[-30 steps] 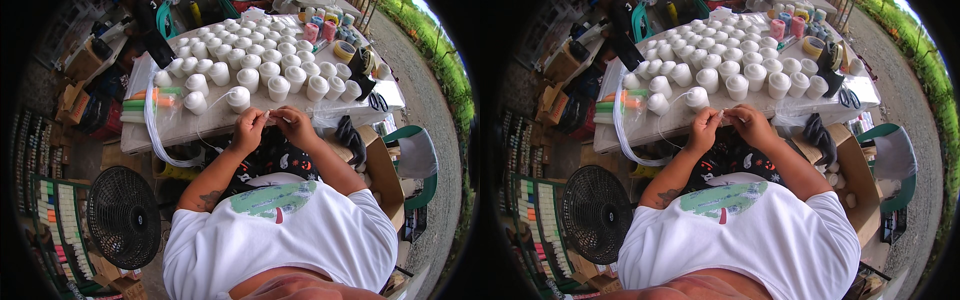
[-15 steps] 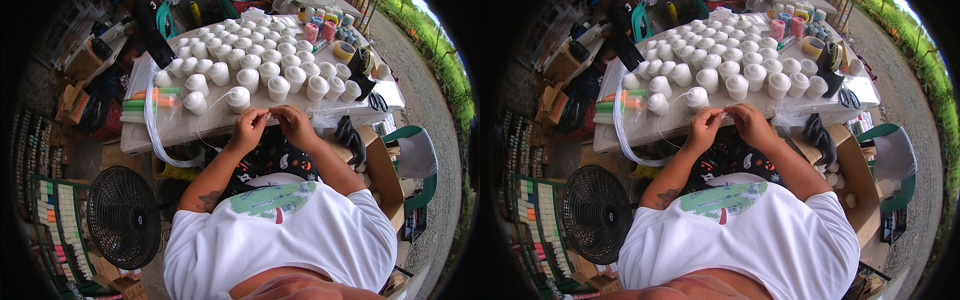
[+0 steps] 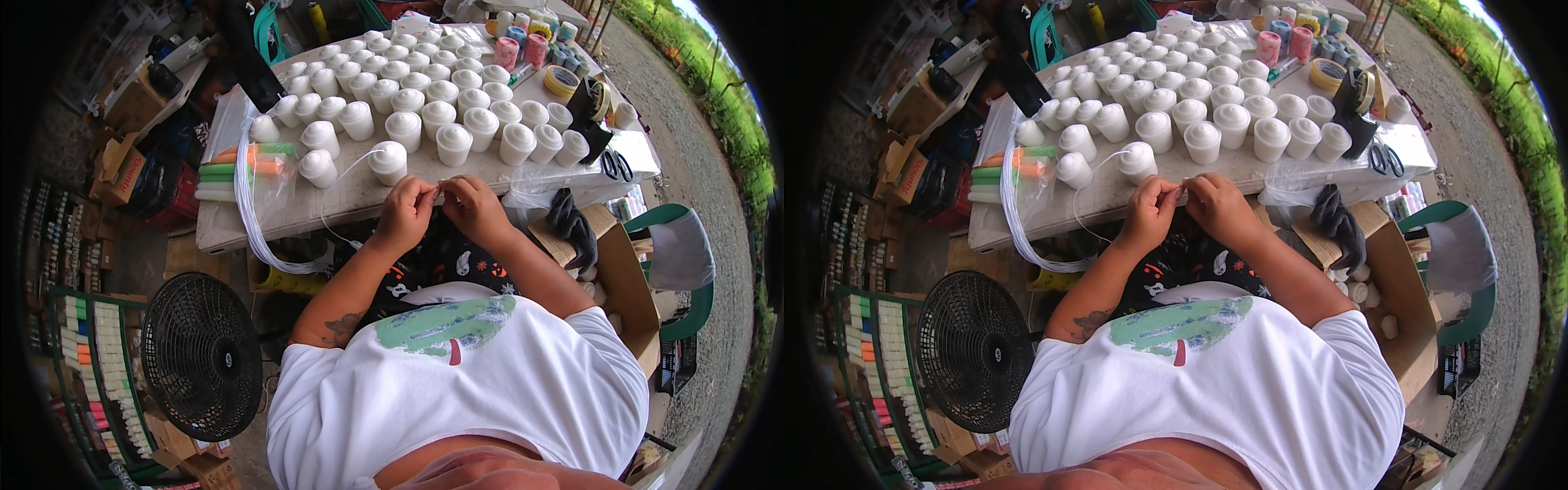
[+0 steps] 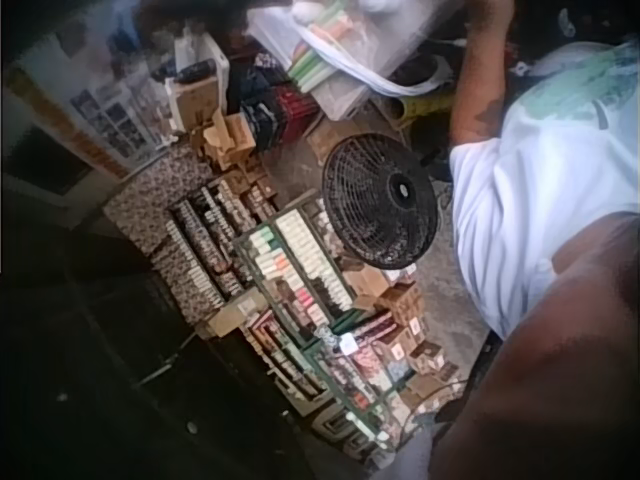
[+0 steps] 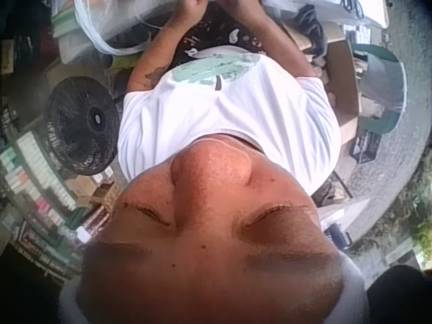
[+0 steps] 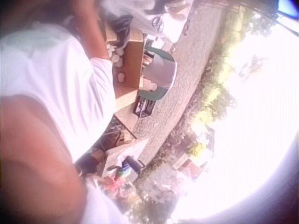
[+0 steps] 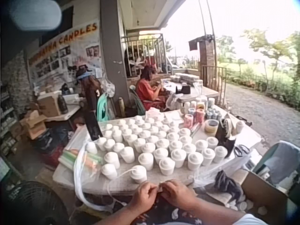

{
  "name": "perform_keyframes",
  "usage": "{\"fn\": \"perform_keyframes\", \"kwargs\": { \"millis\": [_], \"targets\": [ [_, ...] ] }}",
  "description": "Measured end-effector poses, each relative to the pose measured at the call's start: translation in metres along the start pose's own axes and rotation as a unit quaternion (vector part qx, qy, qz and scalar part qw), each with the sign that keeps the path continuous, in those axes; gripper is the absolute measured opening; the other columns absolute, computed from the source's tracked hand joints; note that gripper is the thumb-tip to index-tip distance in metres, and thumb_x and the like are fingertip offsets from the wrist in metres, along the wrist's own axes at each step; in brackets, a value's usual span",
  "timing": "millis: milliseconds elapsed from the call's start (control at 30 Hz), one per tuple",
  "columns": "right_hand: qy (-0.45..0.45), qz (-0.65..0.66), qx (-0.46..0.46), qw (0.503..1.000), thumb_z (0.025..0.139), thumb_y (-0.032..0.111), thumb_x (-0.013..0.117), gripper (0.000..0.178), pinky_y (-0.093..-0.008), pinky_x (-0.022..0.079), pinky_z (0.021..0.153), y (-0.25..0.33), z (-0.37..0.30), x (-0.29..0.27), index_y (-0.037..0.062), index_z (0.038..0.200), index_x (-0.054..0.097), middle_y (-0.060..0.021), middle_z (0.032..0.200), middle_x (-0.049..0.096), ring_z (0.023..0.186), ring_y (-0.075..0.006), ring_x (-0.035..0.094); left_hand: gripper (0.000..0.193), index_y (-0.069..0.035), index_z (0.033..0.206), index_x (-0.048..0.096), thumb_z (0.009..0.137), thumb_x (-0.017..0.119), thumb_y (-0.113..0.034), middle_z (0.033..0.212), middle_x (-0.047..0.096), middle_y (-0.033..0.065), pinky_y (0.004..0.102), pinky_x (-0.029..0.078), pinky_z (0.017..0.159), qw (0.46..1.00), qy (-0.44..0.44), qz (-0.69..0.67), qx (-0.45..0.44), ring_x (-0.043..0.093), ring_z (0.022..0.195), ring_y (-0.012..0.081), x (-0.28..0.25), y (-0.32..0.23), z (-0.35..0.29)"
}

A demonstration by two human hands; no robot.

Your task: The person inserts a wick into the center of white cylindrical candles, trims the excess wick with scissors, and places the finished candles on a table. The process is repeated for multiple candles.

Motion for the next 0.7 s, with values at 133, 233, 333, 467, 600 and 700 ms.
{"fn": "perform_keyframes", "kwargs": {
  "millis": [133, 233, 333, 467, 600, 700],
  "targets": [
    [0.012, 0.009, 0.034, 0.999, 0.075, -0.003, 0.065, 0.027, -0.0345, 0.052, 0.074, -0.003, -0.004, 0.003, 0.0017, 0.102, 0.061, -0.0124, 0.094, 0.064, 0.085, -0.0272, 0.064, 0.008, -0.001, 0.083, 0.055, 0.084, 0.063, -0.002, 0.077, 0.057, 0.0138, 0.0373, 0.047, 0.065, 1.000, 0.001, 0.001, -0.001, 0.057, 0.071, 0.0316, -0.001, 0.001, 0.000],
    [0.056, 0.166, 0.172, 0.969, 0.082, 0.002, 0.066, 0.025, -0.0311, 0.051, 0.076, -0.014, -0.006, 0.003, 0.0012, 0.106, 0.062, -0.0105, 0.096, 0.067, 0.087, -0.0201, 0.065, 0.008, -0.001, 0.082, 0.056, 0.084, 0.063, -0.003, 0.076, 0.058, 0.0139, 0.0371, 0.047, 0.065, 1.000, -0.004, -0.006, -0.015, 0.058, 0.070, 0.0310, -0.002, -0.001, 0.001],
    [0.102, 0.301, 0.262, 0.911, 0.087, 0.008, 0.064, 0.024, -0.0275, 0.050, 0.079, -0.017, -0.001, -0.001, -0.0004, 0.110, 0.062, -0.0084, 0.099, 0.068, 0.088, -0.0132, 0.064, 0.009, 0.000, 0.081, 0.056, 0.085, 0.064, -0.005, 0.076, 0.058, 0.0139, 0.0369, 0.047, 0.064, 1.000, -0.006, -0.007, -0.027, 0.058, 0.070, 0.0302, -0.003, -0.002, 0.003],
    [0.137, 0.288, 0.270, 0.909, 0.090, 0.009, 0.063, 0.022, -0.0273, 0.051, 0.079, -0.013, 0.007, -0.006, -0.0032, 0.108, 0.062, -0.0071, 0.098, 0.067, 0.086, -0.0126, 0.064, 0.009, 0.000, 0.082, 0.057, 0.086, 0.063, -0.006, 0.076, 0.058, 0.0141, 0.0371, 0.047, 0.064, 1.000, 0.003, 0.007, -0.021, 0.058, 0.071, 0.0306, -0.003, -0.001, 0.005],
    [0.126, 0.342, 0.308, 0.879, 0.090, 0.004, 0.060, 0.014, -0.0269, 0.052, 0.080, -0.019, 0.007, -0.004, -0.0029, 0.103, 0.062, -0.0063, 0.097, 0.067, 0.088, -0.0125, 0.064, 0.009, 0.000, 0.082, 0.057, 0.086, 0.062, -0.006, 0.077, 0.058, 0.0142, 0.0378, 0.047, 0.064, 1.000, 0.012, 0.007, -0.007, 0.058, 0.072, 0.0323, -0.005, -0.004, 0.007],
    [0.132, 0.276, 0.256, 0.917, 0.088, 0.006, 0.062, 0.014, -0.0302, 0.052, 0.076, -0.018, 0.008, -0.005, -0.0011, 0.100, 0.063, -0.0088, 0.093, 0.069, 0.086, -0.0163, 0.066, 0.007, 0.000, 0.083, 0.057, 0.086, 0.061, -0.006, 0.078, 0.058, 0.0145, 0.0385, 0.047, 0.064, 1.000, 0.027, 0.011, -0.005, 0.058, 0.072, 0.0335, -0.008, -0.004, 0.007]
  ]
}}
Point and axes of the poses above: each hand's wrist, its own z-axis towards the middle knuckle, its own x-axis out of the palm, y = z × x, the point moved 1 cm from there along z, towards the middle knuckle
